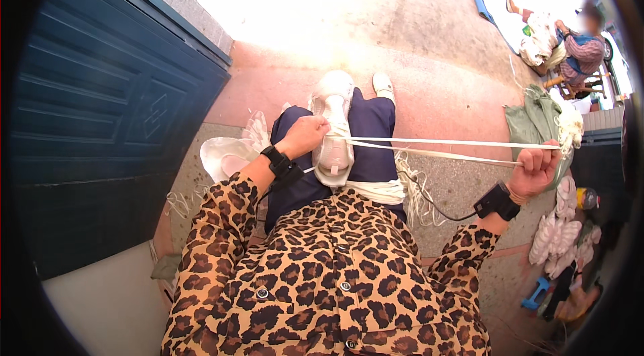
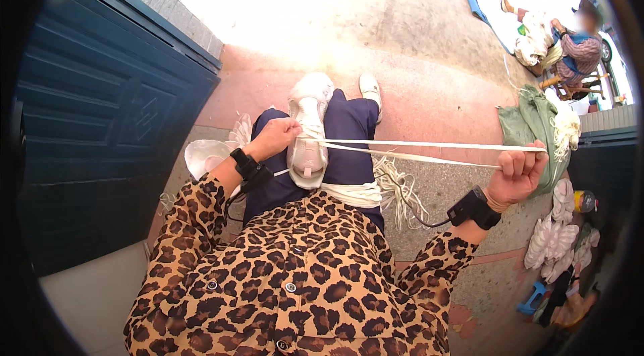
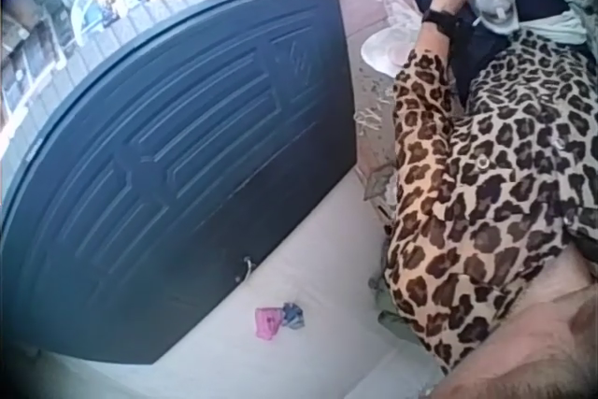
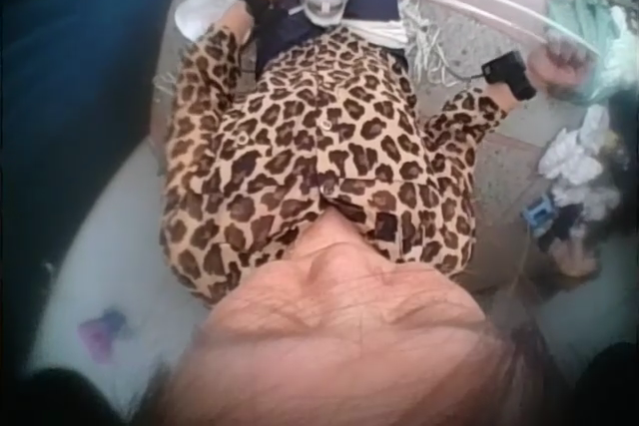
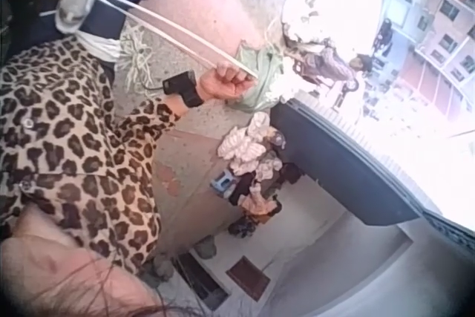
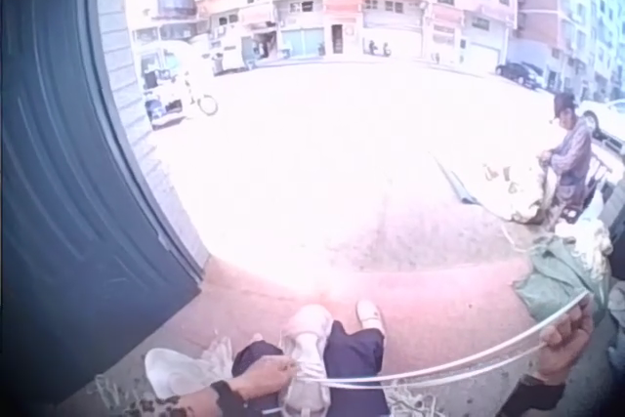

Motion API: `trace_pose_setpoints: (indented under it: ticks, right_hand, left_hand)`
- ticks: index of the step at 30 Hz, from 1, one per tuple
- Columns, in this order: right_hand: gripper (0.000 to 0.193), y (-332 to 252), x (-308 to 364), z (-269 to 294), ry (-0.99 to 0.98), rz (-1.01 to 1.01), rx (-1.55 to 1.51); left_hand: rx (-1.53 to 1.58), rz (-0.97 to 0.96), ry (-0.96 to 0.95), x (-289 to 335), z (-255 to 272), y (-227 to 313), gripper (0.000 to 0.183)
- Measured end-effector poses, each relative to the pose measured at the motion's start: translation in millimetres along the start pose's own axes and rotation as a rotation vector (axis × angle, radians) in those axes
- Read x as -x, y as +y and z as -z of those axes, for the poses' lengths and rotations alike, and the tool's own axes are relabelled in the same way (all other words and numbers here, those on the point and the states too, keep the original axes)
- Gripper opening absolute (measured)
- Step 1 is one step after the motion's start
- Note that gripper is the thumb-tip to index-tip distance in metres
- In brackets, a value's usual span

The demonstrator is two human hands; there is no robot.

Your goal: The recorder is threading laces into a white sneaker held in their lap.

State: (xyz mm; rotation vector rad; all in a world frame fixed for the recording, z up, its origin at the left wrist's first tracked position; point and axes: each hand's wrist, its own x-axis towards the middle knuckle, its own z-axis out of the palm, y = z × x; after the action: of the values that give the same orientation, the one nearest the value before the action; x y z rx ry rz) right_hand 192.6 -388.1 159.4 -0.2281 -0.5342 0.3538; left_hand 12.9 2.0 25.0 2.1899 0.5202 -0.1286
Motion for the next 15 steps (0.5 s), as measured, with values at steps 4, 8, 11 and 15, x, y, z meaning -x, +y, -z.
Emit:
trace_pose_setpoints:
  ticks: [4,8,11,15]
  right_hand:
    - [0.016,5.8,-2.0,-5.9,-0.053,-0.027,0.07]
    - [0.021,9.2,-8.2,-4.3,-0.085,-0.051,0.146]
    - [0.027,49.8,-15.6,-2.2,0.353,-0.254,0.524]
    - [0.024,130.2,11.9,31.2,0.455,-0.66,1.09]
  left_hand:
    - [0.012,-0.129,-0.382,-9.2,2.0,6.9,0.025]
    - [-0.134,-0.107,-0.578,-18.3,21.1,26.3,0.021]
    - [0.089,-0.075,-0.643,-7.4,54.7,38.3,0.023]
    - [0.804,-0.079,-0.375,2.1,142.5,31.2,0.027]
